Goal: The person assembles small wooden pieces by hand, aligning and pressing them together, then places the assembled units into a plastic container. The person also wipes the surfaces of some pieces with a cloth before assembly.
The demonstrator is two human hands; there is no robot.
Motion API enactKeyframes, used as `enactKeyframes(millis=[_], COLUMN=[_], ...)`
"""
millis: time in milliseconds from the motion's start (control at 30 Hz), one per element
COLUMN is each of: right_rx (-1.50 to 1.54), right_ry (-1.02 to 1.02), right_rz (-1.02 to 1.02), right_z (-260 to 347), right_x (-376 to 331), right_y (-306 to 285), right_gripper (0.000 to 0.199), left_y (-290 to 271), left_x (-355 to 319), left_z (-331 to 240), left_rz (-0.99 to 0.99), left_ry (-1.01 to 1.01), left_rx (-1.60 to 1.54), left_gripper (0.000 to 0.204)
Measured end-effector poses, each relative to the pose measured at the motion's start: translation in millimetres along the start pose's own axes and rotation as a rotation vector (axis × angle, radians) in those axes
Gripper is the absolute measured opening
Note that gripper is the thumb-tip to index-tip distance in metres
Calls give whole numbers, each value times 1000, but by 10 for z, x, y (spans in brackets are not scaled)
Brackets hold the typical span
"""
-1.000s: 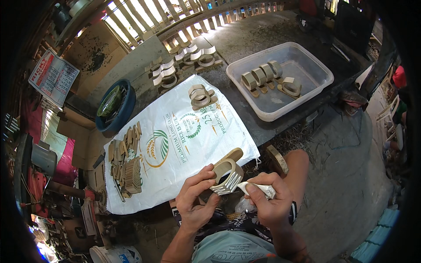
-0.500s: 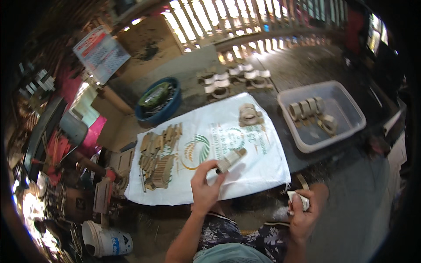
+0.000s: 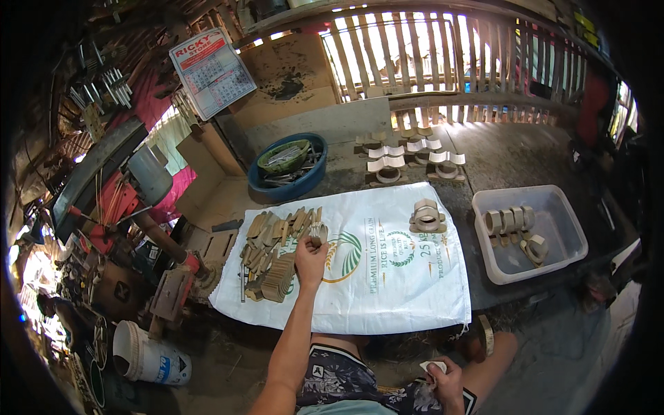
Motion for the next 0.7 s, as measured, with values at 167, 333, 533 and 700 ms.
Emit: enactKeyframes(millis=[167, 333, 533, 700], right_rx=[26, -55, -122, -54], right_ry=[-42, 45, 96, 36], right_rz=[-38, 114, 262, 237], right_z=[133, 58, 62, 66], right_x=[83, 168, 71, 58], right_y=[-15, 141, 177, 141], right_gripper=[19, 25, 25, 24], left_y=[45, 1270, 2307, 2285], left_x=[-469, -669, -608, -679], left_z=[-679, -1080, -1226, -1255], left_rz=[-171, 412, 481, 374], left_ry=[317, 411, 416, 463], left_rx=[268, 46, 231, 267], left_gripper=[47, 45, 43, 28])
Point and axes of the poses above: each hand's wrist, its own x-axis towards the middle knuckle, its own y-axis out of the palm, z = x × y, the point moved 6 cm from there along x, towards the middle knuckle, and after that the axes turned 5 degrees about -x, right-handed, at the moved point
